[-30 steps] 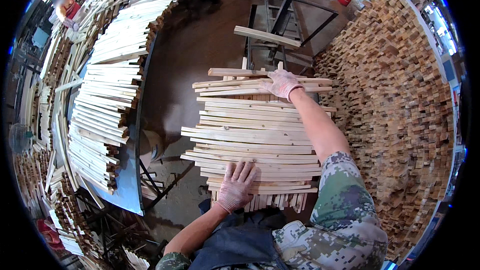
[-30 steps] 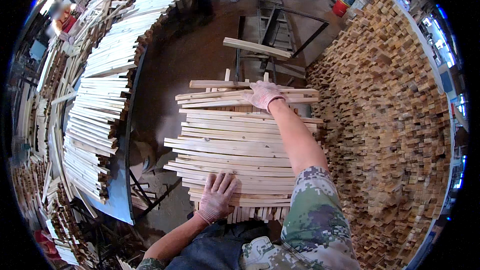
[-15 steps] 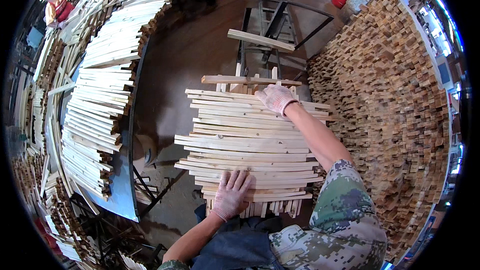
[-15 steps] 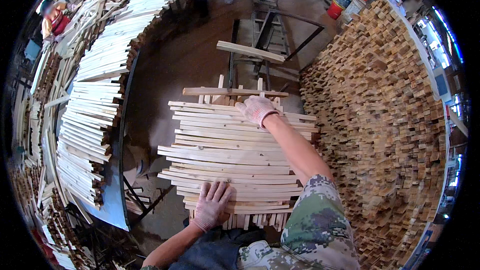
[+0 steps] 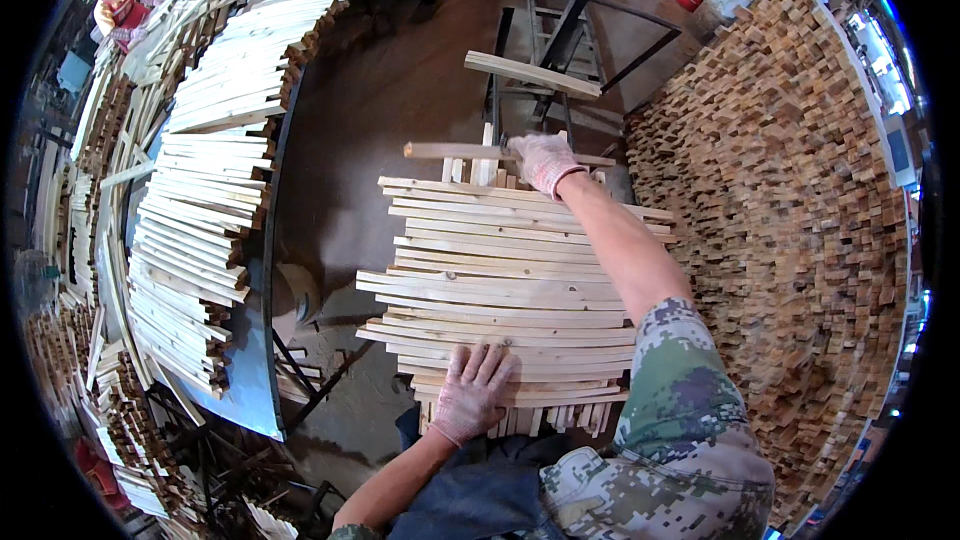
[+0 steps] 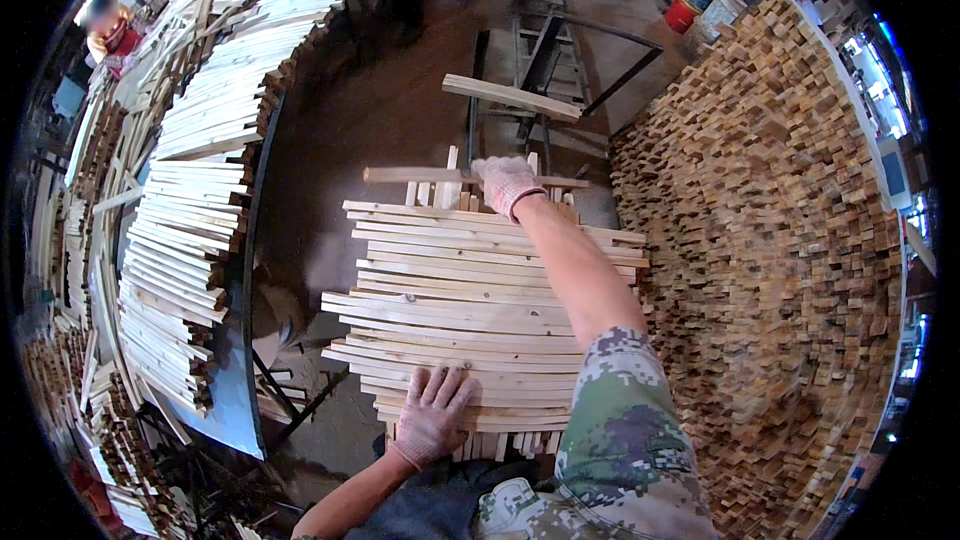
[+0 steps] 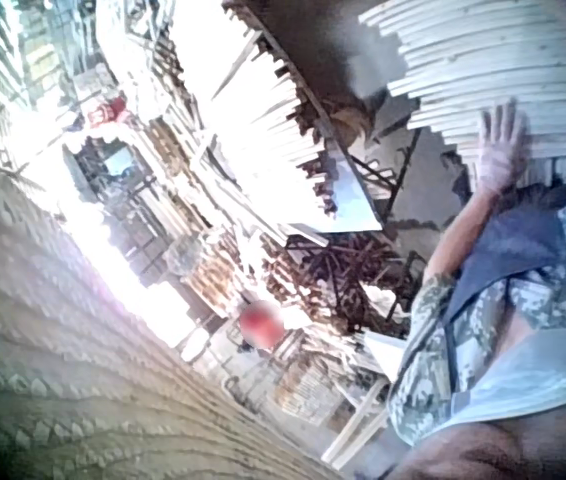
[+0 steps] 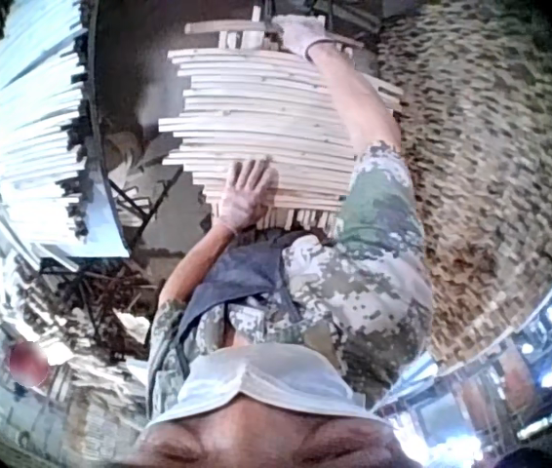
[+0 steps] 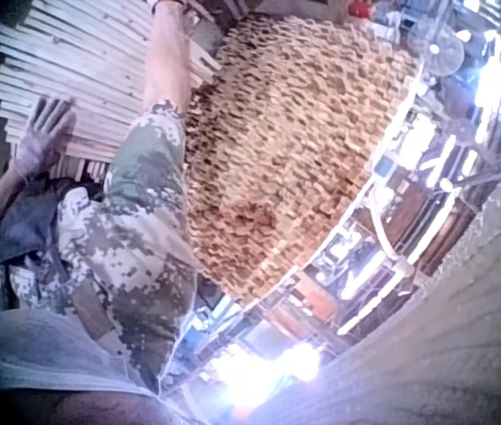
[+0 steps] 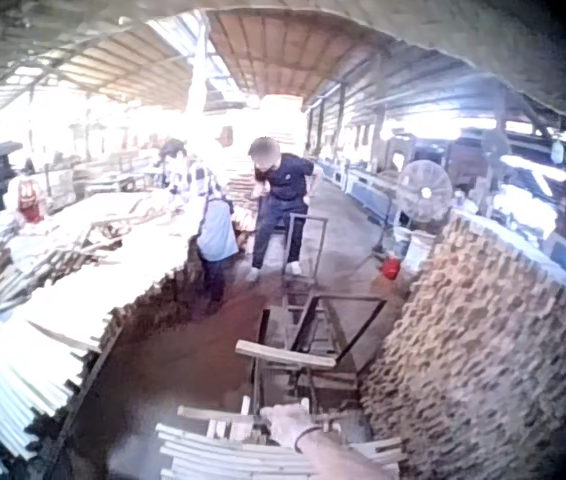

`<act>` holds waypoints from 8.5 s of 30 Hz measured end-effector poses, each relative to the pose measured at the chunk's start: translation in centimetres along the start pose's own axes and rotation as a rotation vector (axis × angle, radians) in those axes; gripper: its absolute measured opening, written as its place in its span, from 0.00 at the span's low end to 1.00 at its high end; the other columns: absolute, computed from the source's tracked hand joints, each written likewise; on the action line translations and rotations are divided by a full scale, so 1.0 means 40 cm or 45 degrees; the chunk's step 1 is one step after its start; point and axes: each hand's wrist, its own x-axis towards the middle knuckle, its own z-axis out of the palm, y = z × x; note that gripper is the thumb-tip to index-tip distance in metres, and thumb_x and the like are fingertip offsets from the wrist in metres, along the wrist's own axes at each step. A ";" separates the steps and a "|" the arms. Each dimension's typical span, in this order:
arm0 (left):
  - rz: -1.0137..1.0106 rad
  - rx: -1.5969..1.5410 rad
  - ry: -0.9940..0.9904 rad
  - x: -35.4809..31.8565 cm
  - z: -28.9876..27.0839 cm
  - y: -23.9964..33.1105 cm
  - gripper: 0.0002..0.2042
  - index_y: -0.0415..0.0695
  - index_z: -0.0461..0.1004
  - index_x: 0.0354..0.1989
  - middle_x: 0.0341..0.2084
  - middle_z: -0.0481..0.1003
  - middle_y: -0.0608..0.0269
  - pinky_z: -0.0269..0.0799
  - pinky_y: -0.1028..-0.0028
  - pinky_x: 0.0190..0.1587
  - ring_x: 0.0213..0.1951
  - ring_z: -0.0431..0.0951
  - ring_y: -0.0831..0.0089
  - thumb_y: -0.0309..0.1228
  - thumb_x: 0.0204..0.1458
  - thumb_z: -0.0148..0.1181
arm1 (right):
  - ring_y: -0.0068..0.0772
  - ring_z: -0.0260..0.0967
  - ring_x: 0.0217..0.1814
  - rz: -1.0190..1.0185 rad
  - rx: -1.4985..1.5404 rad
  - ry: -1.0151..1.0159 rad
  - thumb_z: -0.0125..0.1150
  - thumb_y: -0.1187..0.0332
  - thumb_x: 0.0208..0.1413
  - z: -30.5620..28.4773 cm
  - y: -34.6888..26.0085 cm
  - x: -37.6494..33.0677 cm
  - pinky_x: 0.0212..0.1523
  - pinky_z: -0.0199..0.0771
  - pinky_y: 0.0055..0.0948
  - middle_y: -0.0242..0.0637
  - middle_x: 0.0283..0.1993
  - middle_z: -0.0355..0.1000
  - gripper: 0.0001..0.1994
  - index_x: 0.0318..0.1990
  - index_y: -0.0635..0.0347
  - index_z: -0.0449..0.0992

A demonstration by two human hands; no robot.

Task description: The person picks up groups of wood slats from a large pile and places them onto a table and a conveyor belt, aligning the pieces into organized rows and stacks.

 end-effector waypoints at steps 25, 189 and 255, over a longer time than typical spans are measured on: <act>-0.018 0.058 -0.091 -0.016 0.010 0.009 0.48 0.47 0.65 0.74 0.74 0.64 0.51 0.47 0.41 0.79 0.76 0.59 0.48 0.45 0.39 0.77 | 0.58 0.80 0.55 -0.216 0.206 -0.151 0.49 0.55 0.71 -0.016 -0.034 -0.097 0.56 0.80 0.51 0.48 0.52 0.83 0.19 0.50 0.57 0.84; -1.601 -0.666 3.171 -3.962 -0.737 -1.515 0.43 0.35 0.58 0.78 0.64 0.73 0.47 0.74 0.63 0.64 0.63 0.76 0.59 0.51 0.63 0.68 | 0.31 0.79 0.40 -2.145 0.817 -1.480 0.65 0.55 0.69 0.193 -4.671 -0.887 0.36 0.81 0.33 0.40 0.40 0.79 0.18 0.48 0.65 0.80; -2.561 -0.388 2.224 -3.969 -0.442 -1.389 0.46 0.39 0.57 0.79 0.76 0.61 0.40 0.59 0.60 0.77 0.77 0.62 0.49 0.48 0.57 0.70 | 0.62 0.71 0.67 -1.868 0.171 -0.640 0.54 0.46 0.67 0.621 -5.046 -1.051 0.69 0.70 0.48 0.61 0.64 0.74 0.30 0.63 0.65 0.74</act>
